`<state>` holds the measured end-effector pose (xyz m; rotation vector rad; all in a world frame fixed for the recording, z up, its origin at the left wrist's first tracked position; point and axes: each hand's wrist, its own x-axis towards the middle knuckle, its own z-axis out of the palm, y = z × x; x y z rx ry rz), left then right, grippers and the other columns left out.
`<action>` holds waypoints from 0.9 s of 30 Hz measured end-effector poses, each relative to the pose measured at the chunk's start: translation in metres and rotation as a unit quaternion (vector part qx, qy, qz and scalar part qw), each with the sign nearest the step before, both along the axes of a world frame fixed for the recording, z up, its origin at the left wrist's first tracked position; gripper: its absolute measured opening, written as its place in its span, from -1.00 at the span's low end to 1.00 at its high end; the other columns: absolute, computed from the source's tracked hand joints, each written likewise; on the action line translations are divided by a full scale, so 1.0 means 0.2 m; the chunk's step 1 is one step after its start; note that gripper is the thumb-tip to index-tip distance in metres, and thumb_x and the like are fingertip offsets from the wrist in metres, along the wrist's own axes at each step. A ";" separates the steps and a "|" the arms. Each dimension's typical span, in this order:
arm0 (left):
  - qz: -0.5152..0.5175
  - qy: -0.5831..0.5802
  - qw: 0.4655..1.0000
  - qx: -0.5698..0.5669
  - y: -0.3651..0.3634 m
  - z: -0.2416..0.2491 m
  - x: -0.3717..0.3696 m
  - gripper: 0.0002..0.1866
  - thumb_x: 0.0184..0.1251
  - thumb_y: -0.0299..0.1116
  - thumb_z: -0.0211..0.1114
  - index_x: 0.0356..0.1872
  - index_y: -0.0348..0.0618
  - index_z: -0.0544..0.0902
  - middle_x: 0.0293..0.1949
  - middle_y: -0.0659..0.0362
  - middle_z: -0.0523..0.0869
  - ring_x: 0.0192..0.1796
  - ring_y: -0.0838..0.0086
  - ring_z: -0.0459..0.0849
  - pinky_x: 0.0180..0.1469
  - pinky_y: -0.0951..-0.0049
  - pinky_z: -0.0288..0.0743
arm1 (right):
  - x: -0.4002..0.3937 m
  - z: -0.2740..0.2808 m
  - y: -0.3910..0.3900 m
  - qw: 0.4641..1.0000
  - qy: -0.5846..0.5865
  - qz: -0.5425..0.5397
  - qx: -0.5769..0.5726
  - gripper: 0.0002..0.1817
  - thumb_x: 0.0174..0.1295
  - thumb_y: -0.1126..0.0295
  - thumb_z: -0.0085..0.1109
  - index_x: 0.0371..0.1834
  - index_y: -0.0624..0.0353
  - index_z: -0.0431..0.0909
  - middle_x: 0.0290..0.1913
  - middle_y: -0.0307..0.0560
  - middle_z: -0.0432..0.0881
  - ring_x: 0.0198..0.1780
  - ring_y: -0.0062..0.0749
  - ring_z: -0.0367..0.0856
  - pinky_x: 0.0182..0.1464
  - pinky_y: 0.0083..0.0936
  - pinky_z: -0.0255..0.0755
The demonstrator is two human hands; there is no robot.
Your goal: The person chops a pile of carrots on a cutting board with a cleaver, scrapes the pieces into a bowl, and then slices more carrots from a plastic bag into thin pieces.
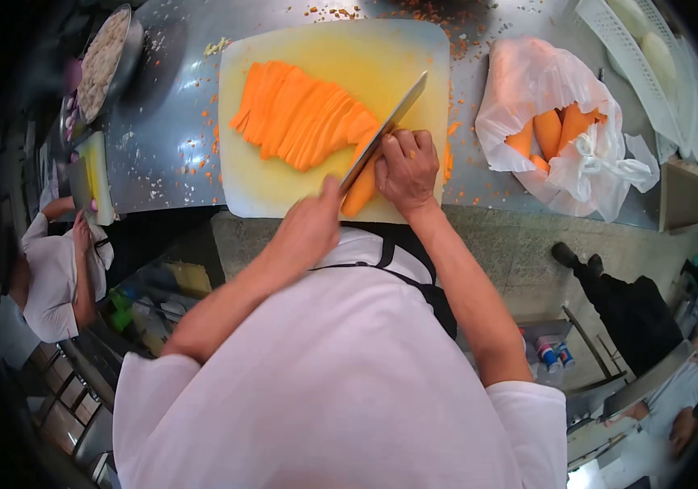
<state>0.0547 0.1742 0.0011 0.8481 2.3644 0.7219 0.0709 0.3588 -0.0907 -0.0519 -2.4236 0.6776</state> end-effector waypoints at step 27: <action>0.000 -0.040 0.999 -0.037 -0.02 0.03 0.03 -0.74 0.22 -0.65 0.09 -0.15 -0.40 0.22 -0.64 -0.24 0.50 -0.52 -0.21 0.55 -0.45 -0.12 0.34 | 0.01 -0.01 0.00 1.000 -0.001 0.001 -0.001 -0.79 -0.20 0.49 0.10 -0.39 0.13 0.46 -0.34 -0.10 0.45 -0.29 -0.12 0.41 -0.32 -0.25 0.42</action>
